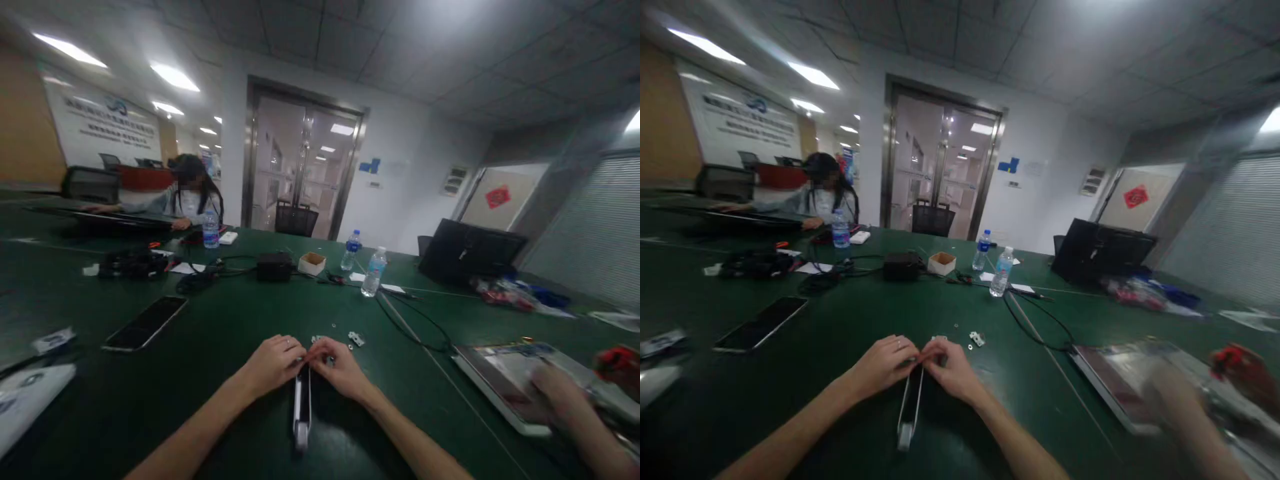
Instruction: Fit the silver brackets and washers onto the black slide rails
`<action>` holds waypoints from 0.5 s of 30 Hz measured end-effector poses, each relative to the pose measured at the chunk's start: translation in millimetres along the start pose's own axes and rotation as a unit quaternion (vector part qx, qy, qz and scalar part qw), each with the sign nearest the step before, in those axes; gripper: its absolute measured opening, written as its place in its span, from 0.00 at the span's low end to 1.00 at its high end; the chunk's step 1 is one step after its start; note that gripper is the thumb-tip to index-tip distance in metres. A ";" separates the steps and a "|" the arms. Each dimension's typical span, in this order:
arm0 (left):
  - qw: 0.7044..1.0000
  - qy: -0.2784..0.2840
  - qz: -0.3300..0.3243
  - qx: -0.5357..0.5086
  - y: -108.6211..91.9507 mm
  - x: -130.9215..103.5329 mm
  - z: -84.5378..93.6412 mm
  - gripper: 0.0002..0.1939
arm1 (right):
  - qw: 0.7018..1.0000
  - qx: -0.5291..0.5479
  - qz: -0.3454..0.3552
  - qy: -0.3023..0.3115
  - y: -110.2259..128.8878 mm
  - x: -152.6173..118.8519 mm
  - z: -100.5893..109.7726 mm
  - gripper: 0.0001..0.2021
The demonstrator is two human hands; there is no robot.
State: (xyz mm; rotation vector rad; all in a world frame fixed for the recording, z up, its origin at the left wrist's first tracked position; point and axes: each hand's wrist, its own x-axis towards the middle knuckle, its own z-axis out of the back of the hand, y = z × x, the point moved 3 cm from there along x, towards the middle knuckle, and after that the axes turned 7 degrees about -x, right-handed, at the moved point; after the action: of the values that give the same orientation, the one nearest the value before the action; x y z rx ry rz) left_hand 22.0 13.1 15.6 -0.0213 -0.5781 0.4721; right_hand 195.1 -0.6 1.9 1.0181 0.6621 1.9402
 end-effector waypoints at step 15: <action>0.998 0.006 0.025 -0.053 -0.3 1.6 8.1 0.08 | 0.997 0.062 -0.041 0.017 1.3 1.3 1.3 0.08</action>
State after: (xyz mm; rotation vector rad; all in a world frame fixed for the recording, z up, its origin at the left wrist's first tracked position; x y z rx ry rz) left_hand 19.0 12.6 23.3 -0.1394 -0.5906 0.4904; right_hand 195.1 0.0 4.1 1.0191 0.8408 1.8680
